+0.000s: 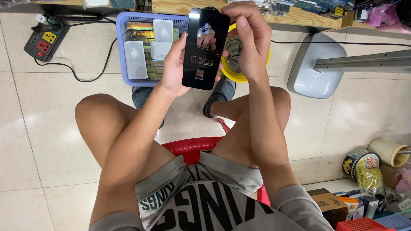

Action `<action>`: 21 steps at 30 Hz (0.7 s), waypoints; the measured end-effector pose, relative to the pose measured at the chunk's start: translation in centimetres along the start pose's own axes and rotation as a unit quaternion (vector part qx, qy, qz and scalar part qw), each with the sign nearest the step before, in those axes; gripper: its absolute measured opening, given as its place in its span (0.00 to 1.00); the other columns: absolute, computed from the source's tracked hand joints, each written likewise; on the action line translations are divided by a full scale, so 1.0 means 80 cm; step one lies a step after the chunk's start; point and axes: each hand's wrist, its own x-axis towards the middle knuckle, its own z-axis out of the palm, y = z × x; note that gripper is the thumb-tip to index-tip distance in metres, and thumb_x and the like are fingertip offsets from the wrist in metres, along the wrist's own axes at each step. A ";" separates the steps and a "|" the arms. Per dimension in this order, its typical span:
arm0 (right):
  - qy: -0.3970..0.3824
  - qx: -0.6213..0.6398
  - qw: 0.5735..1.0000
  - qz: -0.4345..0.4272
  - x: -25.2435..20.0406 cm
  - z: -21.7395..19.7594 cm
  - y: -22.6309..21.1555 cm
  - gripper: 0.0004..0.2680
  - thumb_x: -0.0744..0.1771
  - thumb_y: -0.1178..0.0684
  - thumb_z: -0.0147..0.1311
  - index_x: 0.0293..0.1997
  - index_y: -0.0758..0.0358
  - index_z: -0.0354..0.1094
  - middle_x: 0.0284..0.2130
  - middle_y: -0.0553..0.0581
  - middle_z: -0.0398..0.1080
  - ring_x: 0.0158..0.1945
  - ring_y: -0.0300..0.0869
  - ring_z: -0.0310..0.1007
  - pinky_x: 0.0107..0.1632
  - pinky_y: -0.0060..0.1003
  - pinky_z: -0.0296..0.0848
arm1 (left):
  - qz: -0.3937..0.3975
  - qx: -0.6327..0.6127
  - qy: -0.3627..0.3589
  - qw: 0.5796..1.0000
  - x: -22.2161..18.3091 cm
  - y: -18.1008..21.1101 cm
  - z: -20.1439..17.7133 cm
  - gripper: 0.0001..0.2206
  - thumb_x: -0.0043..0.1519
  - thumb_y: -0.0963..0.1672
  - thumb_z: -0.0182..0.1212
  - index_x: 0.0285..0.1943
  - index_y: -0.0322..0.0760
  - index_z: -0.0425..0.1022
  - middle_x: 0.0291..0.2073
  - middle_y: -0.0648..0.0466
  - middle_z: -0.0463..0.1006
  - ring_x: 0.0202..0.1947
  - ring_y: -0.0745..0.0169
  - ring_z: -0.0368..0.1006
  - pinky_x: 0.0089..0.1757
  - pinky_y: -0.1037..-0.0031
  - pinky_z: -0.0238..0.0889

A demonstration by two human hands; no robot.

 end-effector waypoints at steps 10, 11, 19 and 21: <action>-0.127 0.074 0.936 0.319 -0.020 0.011 0.010 0.21 0.66 0.25 0.36 0.35 0.54 0.51 0.19 0.47 0.48 0.16 0.35 0.62 0.21 0.26 0.67 | -0.019 -0.029 -0.021 0.999 0.001 0.000 -0.006 0.33 0.65 0.59 0.45 0.64 0.31 0.72 0.50 0.31 0.80 0.44 0.43 0.78 0.44 0.53 0.76; -0.134 0.070 0.913 0.379 -0.023 0.011 0.014 0.24 0.64 0.23 0.34 0.45 0.56 0.50 0.18 0.50 0.51 0.17 0.40 0.67 0.22 0.30 0.72 | -0.032 -0.044 -0.021 0.998 0.000 0.000 -0.006 0.32 0.64 0.59 0.45 0.60 0.30 0.75 0.47 0.30 0.80 0.43 0.42 0.78 0.43 0.53 0.75; -0.223 0.257 0.934 0.111 -0.016 0.016 -0.005 0.28 0.74 0.31 0.43 0.80 0.52 0.36 0.73 0.66 0.61 0.77 0.50 0.66 0.75 0.48 0.76 | -0.089 -0.025 -0.001 0.996 -0.003 0.002 0.000 0.36 0.60 0.62 0.43 0.52 0.27 0.78 0.37 0.27 0.78 0.36 0.36 0.77 0.36 0.51 0.76; -0.150 0.254 0.938 0.183 -0.018 0.021 -0.015 0.35 0.68 0.22 0.48 0.76 0.57 0.43 0.68 0.66 0.65 0.27 0.43 0.75 0.15 0.31 0.67 | -0.049 -0.025 -0.036 0.998 0.000 -0.001 0.001 0.36 0.60 0.62 0.43 0.50 0.27 0.78 0.42 0.35 0.81 0.37 0.34 0.79 0.40 0.50 0.74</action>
